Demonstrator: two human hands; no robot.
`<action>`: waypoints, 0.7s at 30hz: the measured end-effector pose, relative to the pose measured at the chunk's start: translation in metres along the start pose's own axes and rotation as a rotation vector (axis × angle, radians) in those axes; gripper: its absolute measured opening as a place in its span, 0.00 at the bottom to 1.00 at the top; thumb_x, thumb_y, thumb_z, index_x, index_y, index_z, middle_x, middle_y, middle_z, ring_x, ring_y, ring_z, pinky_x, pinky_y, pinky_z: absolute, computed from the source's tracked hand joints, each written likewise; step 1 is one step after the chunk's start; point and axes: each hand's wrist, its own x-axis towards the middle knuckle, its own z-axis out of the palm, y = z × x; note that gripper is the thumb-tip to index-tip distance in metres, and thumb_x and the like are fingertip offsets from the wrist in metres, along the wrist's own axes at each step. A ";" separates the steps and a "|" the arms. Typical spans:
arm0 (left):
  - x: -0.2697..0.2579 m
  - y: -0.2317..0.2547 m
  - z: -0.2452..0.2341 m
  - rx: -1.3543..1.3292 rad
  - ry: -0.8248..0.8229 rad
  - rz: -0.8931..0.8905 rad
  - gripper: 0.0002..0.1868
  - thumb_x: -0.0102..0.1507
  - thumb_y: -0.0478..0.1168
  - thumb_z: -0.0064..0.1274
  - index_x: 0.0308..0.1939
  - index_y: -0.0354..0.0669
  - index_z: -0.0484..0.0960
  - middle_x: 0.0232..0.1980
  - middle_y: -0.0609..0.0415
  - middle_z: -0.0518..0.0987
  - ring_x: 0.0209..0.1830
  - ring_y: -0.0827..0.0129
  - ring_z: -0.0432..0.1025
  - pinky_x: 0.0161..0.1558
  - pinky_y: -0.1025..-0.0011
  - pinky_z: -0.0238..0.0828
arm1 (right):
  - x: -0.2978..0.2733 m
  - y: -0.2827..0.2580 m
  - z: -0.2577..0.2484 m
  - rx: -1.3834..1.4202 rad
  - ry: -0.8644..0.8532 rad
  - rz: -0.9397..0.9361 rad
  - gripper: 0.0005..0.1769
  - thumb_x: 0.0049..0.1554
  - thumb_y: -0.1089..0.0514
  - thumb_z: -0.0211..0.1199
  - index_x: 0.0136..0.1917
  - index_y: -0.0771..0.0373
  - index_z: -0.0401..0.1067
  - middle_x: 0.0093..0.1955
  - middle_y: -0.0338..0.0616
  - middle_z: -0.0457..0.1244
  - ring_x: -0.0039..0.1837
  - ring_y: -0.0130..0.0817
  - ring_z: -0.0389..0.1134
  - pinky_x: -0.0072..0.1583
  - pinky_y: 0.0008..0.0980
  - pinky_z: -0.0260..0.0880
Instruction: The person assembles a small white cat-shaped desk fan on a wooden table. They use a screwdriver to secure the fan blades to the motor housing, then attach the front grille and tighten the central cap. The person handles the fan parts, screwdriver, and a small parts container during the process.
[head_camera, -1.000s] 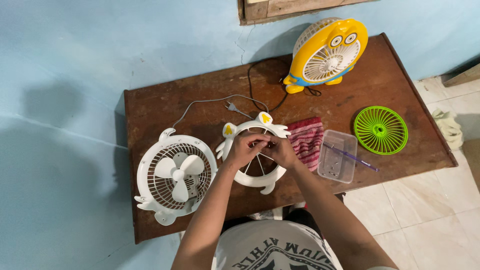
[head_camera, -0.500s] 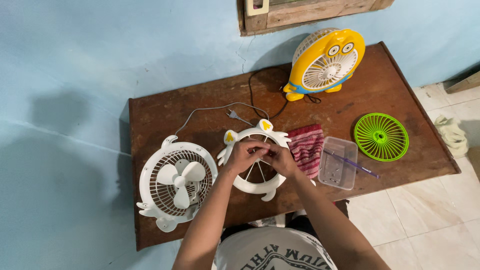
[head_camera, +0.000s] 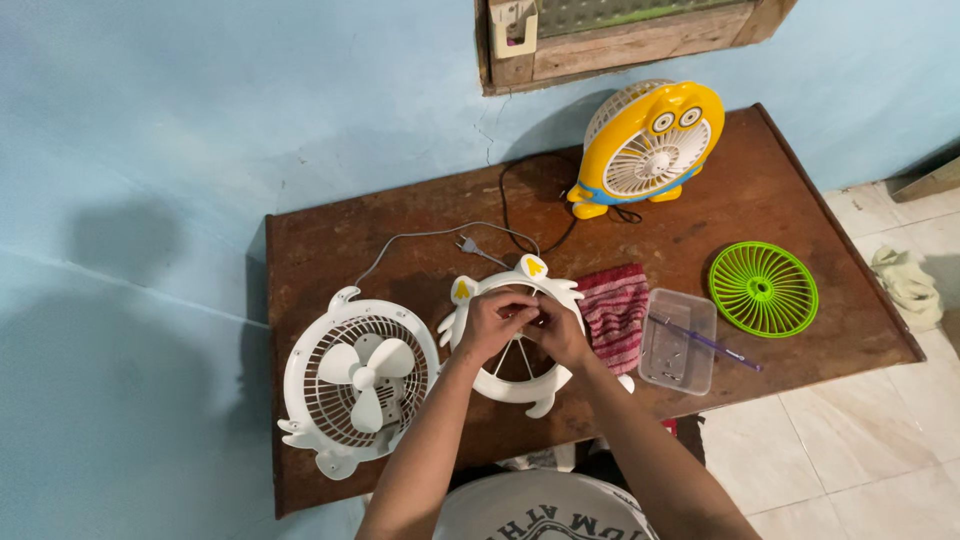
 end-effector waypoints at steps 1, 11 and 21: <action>0.000 -0.004 0.000 0.001 -0.020 -0.008 0.09 0.60 0.35 0.65 0.44 0.38 0.88 0.45 0.51 0.87 0.43 0.70 0.82 0.45 0.74 0.80 | 0.002 0.002 -0.002 0.023 -0.026 -0.036 0.18 0.54 0.64 0.70 0.58 0.66 0.75 0.44 0.44 0.70 0.41 0.29 0.70 0.38 0.31 0.71; 0.003 -0.006 0.006 -0.001 -0.012 0.000 0.09 0.61 0.36 0.65 0.44 0.38 0.88 0.46 0.50 0.84 0.44 0.71 0.79 0.45 0.73 0.80 | 0.005 0.007 0.005 -0.050 0.131 -0.226 0.19 0.50 0.64 0.73 0.55 0.65 0.77 0.48 0.42 0.72 0.49 0.28 0.72 0.52 0.31 0.74; 0.004 0.000 -0.012 0.071 -0.107 0.062 0.09 0.61 0.37 0.65 0.43 0.40 0.88 0.45 0.51 0.85 0.44 0.66 0.80 0.47 0.71 0.77 | 0.013 0.021 -0.009 -0.018 -0.084 -0.172 0.17 0.52 0.64 0.72 0.56 0.66 0.77 0.48 0.41 0.72 0.50 0.25 0.70 0.54 0.29 0.73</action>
